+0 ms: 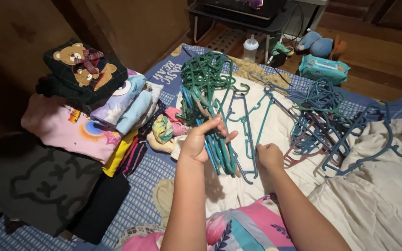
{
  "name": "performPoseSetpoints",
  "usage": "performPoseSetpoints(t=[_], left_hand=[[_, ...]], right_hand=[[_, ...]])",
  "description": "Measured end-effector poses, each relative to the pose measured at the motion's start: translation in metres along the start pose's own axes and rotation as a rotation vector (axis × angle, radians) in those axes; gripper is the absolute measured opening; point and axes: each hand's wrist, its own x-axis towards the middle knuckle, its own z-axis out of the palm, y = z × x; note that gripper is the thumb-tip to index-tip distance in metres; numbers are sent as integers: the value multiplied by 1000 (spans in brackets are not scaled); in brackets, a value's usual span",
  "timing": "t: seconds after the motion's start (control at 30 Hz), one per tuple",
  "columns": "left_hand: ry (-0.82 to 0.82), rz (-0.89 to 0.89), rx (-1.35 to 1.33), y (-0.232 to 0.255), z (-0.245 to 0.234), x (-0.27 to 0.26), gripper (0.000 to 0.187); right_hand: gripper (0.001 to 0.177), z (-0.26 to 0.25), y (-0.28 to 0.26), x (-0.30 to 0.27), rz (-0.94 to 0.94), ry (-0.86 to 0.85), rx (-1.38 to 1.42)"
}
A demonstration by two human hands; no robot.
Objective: Sort a bundle of tangled plastic clothes hangers on a bed and then hang them neatly in a closet.
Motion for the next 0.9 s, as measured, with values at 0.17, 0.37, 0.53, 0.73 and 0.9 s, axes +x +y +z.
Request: performPoseSetpoints(t=[0.17, 0.37, 0.53, 0.73, 0.9], left_hand=[[152, -23, 2, 4, 6, 0, 10], [83, 23, 24, -6, -6, 4, 15], [143, 49, 86, -5, 5, -1, 17], [112, 55, 45, -6, -4, 4, 15], [181, 63, 97, -1, 2, 1, 14]], right_hand=[[44, 23, 43, 48, -53, 45, -62], [48, -1, 2, 17, -6, -84, -30], [38, -21, -6, 17, 28, -93, -239], [35, -91, 4, 11, -52, 233, -255], [31, -147, 41, 50, -201, 400, -341]])
